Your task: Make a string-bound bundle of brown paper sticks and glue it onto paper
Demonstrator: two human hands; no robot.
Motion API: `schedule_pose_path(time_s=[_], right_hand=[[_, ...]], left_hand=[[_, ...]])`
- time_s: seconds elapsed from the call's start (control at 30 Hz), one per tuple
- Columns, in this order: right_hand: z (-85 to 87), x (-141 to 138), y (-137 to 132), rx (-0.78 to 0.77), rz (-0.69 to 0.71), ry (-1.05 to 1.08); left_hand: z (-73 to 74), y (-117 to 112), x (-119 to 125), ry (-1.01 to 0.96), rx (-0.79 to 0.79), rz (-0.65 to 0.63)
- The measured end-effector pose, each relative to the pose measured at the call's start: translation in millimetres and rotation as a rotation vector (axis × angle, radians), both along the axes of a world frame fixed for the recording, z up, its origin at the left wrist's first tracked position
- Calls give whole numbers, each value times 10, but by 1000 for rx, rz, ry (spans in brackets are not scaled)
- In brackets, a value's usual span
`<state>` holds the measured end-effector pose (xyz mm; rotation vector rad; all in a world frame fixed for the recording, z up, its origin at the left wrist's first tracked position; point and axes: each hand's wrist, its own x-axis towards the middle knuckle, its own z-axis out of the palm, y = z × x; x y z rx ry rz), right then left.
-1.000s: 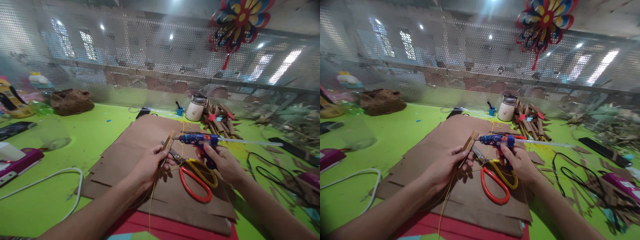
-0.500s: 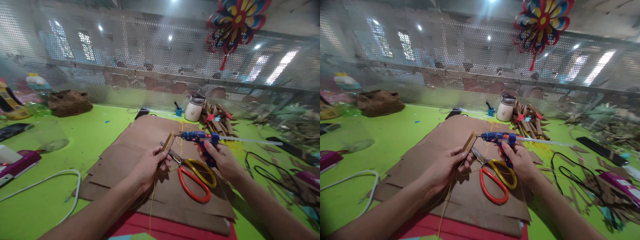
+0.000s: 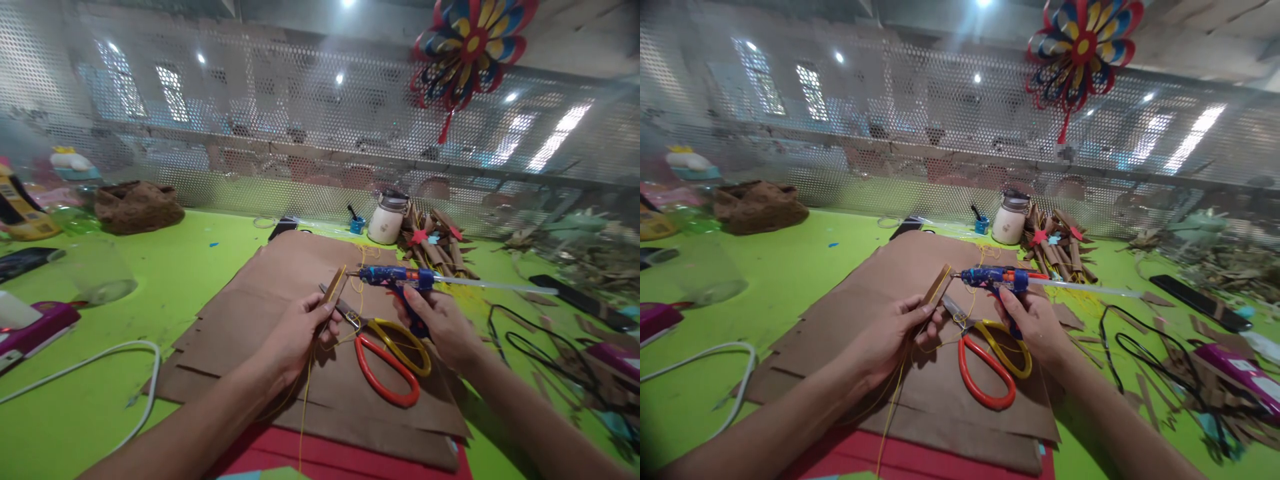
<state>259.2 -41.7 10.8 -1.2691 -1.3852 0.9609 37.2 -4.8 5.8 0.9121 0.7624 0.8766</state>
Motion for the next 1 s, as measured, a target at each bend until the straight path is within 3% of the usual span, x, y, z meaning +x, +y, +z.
schedule_pose_path(time_s=[0.57,1.0], right_hand=[[41,-67,-93,24,54,-298],[26,-57,-88,40,38,-225]], left_hand=[[39,-11,-11,-24,-24,35],[25,-6,-9,-18,-23,22]])
